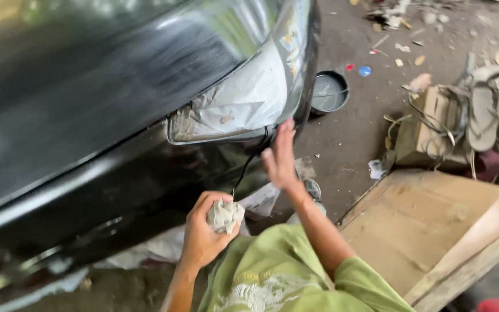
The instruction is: The person scrubs the front bumper and headlight area of a black car using a sponge and a cloth. They repeatedly dip the sponge into a bucket of water and wipe the car's surface, focusing on the lower front section.
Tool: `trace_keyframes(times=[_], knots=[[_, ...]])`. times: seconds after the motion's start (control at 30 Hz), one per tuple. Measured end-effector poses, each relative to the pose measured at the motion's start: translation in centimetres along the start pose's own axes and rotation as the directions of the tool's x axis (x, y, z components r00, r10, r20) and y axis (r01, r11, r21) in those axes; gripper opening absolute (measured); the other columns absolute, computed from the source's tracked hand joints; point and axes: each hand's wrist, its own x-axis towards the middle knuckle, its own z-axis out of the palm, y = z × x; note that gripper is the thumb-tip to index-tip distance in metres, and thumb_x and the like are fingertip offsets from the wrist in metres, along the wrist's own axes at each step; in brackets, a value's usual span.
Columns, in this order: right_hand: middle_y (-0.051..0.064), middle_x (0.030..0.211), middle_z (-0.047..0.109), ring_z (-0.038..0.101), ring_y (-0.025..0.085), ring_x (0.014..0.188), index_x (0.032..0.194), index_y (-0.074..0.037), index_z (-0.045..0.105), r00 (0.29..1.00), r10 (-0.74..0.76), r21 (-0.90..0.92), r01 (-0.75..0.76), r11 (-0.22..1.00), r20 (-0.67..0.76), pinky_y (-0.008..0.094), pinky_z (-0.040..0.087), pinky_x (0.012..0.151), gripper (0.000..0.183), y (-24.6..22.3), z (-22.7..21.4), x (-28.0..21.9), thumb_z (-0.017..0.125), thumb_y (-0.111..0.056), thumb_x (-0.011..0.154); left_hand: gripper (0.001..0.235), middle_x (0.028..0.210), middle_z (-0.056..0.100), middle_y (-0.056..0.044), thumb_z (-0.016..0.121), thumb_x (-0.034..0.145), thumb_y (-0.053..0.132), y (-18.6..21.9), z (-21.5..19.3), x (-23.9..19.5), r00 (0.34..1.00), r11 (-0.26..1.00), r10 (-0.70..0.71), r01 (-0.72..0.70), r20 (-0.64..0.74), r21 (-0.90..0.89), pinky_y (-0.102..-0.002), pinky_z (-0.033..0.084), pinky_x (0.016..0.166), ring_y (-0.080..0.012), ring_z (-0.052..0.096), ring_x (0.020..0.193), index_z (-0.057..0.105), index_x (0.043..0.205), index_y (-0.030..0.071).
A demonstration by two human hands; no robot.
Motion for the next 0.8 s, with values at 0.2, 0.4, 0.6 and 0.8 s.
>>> trace_keyframes(times=[0.2,0.4,0.6,0.8], knots=[[0.024,0.177,0.003,0.004,0.032,0.166,0.166,0.007,0.004,0.896,0.373,0.102,-0.358,0.928,-0.241,0.041,0.004,0.135,0.065,-3.7,2.9,0.5,0.034,-0.018,0.113,0.039,0.104,0.068,-0.008,0.082,0.067,0.006,-0.9,-4.4,-2.8,0.988,1.0,0.026,-0.025,0.149,-0.006,-0.034,0.056,0.082,-0.0254,0.071,0.094,0.066,0.103,0.006],[0.024,0.173,-0.007,-0.006,0.034,0.163,0.163,0.008,0.0,0.937,0.247,0.035,-0.246,0.969,-0.245,0.041,-0.001,0.133,0.069,-7.3,4.7,-1.2,0.032,-0.028,0.114,0.041,0.105,0.068,-0.008,0.082,0.064,0.004,-2.5,-5.6,-4.3,0.984,1.0,0.026,-0.027,0.177,0.006,-0.034,0.056,0.083,-0.0256,0.072,0.095,0.067,0.103,0.005],[0.023,0.176,-0.001,-0.001,0.034,0.165,0.165,0.005,0.005,0.892,0.367,0.133,-0.344,0.93,-0.263,0.039,0.002,0.134,0.068,-3.6,3.2,-0.3,0.026,-0.038,0.116,0.04,0.105,0.068,-0.009,0.083,0.067,0.004,-3.3,-6.3,-5.6,0.983,0.999,0.045,-0.048,0.176,0.015,-0.034,0.056,0.082,-0.0255,0.072,0.094,0.066,0.103,0.005],[0.026,0.175,-0.005,-0.004,0.038,0.165,0.165,0.004,0.0,0.943,0.255,0.047,-0.25,0.967,-0.216,0.044,0.001,0.135,0.072,-8.5,6.3,-5.0,0.035,-0.033,0.114,0.041,0.108,0.067,-0.01,0.083,0.068,0.003,-1.4,-7.7,-3.3,0.969,0.968,0.219,-0.231,0.114,0.101,-0.035,0.056,0.086,-0.0274,0.071,0.098,0.066,0.106,0.005]])
